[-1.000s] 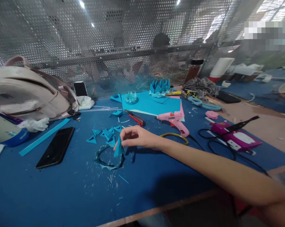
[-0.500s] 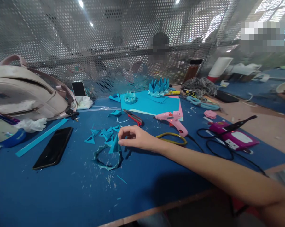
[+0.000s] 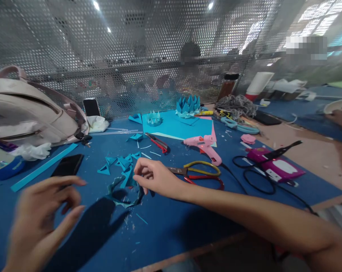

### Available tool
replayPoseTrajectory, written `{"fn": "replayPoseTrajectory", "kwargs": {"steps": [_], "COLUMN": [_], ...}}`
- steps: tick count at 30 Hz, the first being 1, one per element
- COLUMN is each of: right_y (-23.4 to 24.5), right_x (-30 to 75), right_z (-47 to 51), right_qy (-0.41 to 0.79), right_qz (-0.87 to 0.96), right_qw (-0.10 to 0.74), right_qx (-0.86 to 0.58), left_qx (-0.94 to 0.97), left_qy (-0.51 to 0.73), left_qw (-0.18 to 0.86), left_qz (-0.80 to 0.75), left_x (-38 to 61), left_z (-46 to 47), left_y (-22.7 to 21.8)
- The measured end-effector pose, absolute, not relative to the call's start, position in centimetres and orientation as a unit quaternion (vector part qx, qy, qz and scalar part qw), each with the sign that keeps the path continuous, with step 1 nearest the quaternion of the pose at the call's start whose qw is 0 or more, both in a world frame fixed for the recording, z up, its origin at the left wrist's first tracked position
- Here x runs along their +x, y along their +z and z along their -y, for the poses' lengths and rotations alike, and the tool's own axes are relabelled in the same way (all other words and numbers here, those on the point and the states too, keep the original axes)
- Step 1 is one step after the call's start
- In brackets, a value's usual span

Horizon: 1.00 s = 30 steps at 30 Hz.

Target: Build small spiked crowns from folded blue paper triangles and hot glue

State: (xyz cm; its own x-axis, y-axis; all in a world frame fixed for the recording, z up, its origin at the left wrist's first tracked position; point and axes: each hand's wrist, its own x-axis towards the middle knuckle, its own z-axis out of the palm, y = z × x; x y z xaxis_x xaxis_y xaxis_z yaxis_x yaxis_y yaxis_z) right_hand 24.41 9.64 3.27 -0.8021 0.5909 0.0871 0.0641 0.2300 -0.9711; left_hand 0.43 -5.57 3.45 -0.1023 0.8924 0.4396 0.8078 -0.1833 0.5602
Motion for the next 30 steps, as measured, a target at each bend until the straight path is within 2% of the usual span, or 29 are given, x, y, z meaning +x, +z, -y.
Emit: {"fn": "replayPoseTrajectory", "kwargs": {"steps": [4, 7, 14, 22, 30], "right_y": [2.7, 2.5, 2.0, 2.0, 1.8], "right_x": [24.1, 24.1, 24.1, 23.8, 23.9], "right_z": [-9.3, -9.3, -9.8, -9.4, -8.6], "right_qy": [0.576, 0.576, 0.591, 0.584, 0.521], "right_qz": [0.741, 0.739, 0.724, 0.725, 0.768], "right_qw": [0.238, 0.233, 0.227, 0.232, 0.225], "right_qx": [-0.249, -0.261, -0.276, -0.282, -0.297], "left_qx": [0.7, 0.726, 0.747, 0.738, 0.708], "left_qy": [0.253, 0.206, 0.243, 0.303, 0.313], "left_qw": [0.205, 0.203, 0.219, 0.311, 0.316], "left_qz": [-0.635, -0.624, -0.579, -0.517, -0.549], "left_x": [2.2, 2.6, 2.2, 2.5, 2.4], "left_z": [2.2, 1.3, 0.9, 0.5, 0.6], "left_y": [2.6, 1.5, 0.5, 1.0, 1.4]}}
